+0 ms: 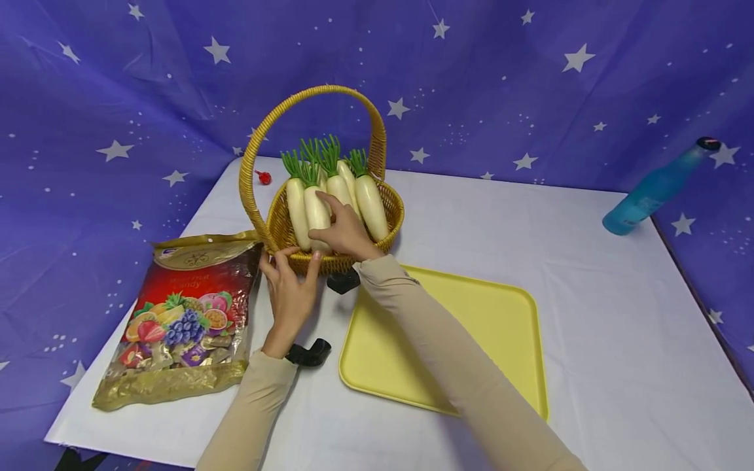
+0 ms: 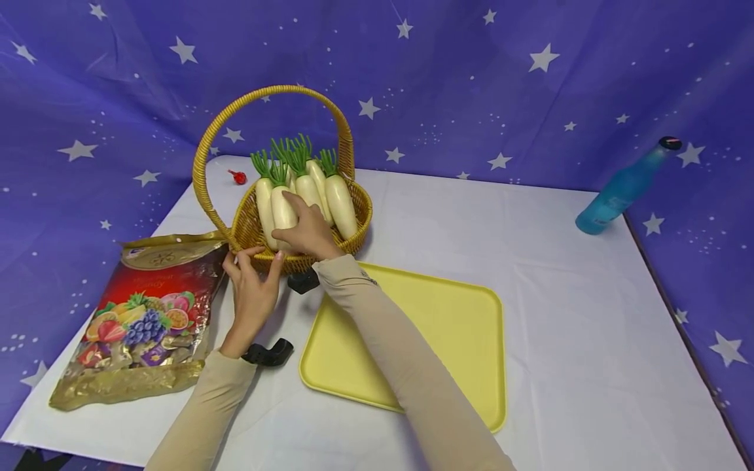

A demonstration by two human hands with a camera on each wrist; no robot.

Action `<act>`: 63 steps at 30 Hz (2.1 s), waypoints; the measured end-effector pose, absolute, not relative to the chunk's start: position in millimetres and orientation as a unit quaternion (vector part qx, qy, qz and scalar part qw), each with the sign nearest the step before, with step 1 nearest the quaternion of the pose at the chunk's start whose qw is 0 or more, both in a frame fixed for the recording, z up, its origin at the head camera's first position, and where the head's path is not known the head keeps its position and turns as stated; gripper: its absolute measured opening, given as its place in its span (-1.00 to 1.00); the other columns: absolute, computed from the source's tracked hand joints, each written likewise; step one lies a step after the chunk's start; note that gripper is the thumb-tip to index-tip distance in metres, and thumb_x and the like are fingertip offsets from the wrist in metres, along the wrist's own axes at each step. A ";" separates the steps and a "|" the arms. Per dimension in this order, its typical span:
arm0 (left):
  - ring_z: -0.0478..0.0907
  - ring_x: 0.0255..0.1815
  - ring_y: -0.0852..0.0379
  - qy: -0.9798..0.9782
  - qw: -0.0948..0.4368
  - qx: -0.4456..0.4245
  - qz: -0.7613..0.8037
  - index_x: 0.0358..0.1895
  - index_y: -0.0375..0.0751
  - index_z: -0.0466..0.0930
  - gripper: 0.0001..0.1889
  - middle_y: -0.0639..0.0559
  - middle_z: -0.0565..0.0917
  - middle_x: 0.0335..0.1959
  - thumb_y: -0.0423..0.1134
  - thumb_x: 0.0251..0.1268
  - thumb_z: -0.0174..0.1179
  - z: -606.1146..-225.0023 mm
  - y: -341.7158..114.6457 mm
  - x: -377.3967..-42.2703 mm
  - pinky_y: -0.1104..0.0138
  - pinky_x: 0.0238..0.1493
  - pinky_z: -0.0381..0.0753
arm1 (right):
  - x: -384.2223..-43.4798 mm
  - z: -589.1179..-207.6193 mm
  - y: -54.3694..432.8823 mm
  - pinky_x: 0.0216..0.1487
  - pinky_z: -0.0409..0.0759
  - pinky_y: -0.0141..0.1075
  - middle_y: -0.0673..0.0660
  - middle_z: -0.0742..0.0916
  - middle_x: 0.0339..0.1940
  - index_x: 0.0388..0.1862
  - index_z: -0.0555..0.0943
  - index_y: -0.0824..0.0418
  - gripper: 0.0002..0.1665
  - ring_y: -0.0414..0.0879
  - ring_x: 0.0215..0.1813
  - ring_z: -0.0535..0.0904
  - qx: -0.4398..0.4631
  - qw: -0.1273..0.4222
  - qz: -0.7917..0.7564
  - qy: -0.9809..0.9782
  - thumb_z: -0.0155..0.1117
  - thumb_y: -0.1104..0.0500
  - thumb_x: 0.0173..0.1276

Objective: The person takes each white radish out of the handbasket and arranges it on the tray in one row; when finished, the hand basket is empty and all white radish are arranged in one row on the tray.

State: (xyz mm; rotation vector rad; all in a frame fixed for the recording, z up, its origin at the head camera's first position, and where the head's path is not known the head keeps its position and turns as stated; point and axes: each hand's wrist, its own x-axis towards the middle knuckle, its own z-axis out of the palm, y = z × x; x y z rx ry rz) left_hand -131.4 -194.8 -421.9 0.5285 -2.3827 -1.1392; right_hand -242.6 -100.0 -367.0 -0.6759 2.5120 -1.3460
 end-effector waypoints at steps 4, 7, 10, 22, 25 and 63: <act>0.01 0.35 -0.35 -0.865 0.218 0.197 -0.407 0.04 -0.06 0.28 -0.43 -0.34 -0.16 0.38 0.29 0.14 0.00 -423.3 -193.3 -131.8 -0.11 0.20 0.12 | -245.0 -366.6 -94.7 -0.56 0.40 -0.39 0.20 0.61 -0.41 0.38 0.14 -0.13 -0.11 -0.13 -0.52 0.44 -0.220 0.134 -0.514 0.818 0.33 0.15 0.11; -0.01 0.36 -0.34 -0.865 0.215 0.198 -0.409 0.04 -0.04 0.28 -0.43 -0.33 -0.17 0.38 0.30 0.14 0.00 -423.6 -192.1 -131.4 -0.11 0.20 0.12 | -247.5 -365.5 -89.1 -0.49 0.51 -0.31 0.16 0.57 -0.35 0.37 0.14 -0.21 -0.13 -0.16 -0.47 0.44 -0.190 0.167 -0.554 0.793 0.30 0.16 0.13; 0.01 0.35 -0.34 -0.864 0.218 0.198 -0.408 0.04 -0.03 0.28 -0.43 -0.31 -0.16 0.38 0.29 0.14 0.00 -423.7 -192.0 -130.5 -0.10 0.19 0.14 | -250.3 -361.9 -81.8 -0.43 0.53 -0.13 0.11 0.50 -0.32 0.34 0.15 -0.30 -0.16 -0.12 -0.50 0.42 -0.157 0.204 -0.591 0.765 0.26 0.16 0.15; 0.04 0.34 -0.35 -0.861 0.223 0.198 -0.412 0.06 -0.03 0.28 -0.43 -0.30 -0.15 0.38 0.28 0.13 0.02 -422.1 -197.0 -129.1 -0.12 0.13 0.19 | -254.1 -339.8 -31.9 -0.25 0.54 -0.27 0.09 0.40 0.18 0.35 0.15 -0.28 -0.38 -0.14 -0.18 0.54 -0.145 0.410 -0.720 0.541 -0.08 0.17 0.38; 0.06 0.32 -0.37 -0.862 0.221 0.196 -0.413 0.06 -0.03 0.28 -0.43 -0.30 -0.15 0.38 0.29 0.13 0.01 -422.0 -197.0 -128.9 -0.13 0.12 0.21 | -244.3 -338.8 -12.4 -0.25 0.56 -0.31 0.09 0.45 0.11 0.37 0.11 -0.27 -0.35 -0.13 -0.17 0.58 -0.145 0.429 -0.744 0.492 -0.12 0.21 0.37; 0.29 0.11 -0.35 -0.865 0.202 0.210 -0.408 0.08 0.06 0.26 -0.41 -0.27 -0.08 0.35 0.36 0.12 -0.05 -420.6 -195.5 -132.0 -0.05 -0.12 0.33 | -90.5 -414.7 40.6 -0.04 0.55 -0.22 0.25 0.39 0.12 0.31 0.26 0.12 -0.30 -0.14 -0.11 0.52 -0.012 0.314 -0.717 0.622 0.22 0.29 0.16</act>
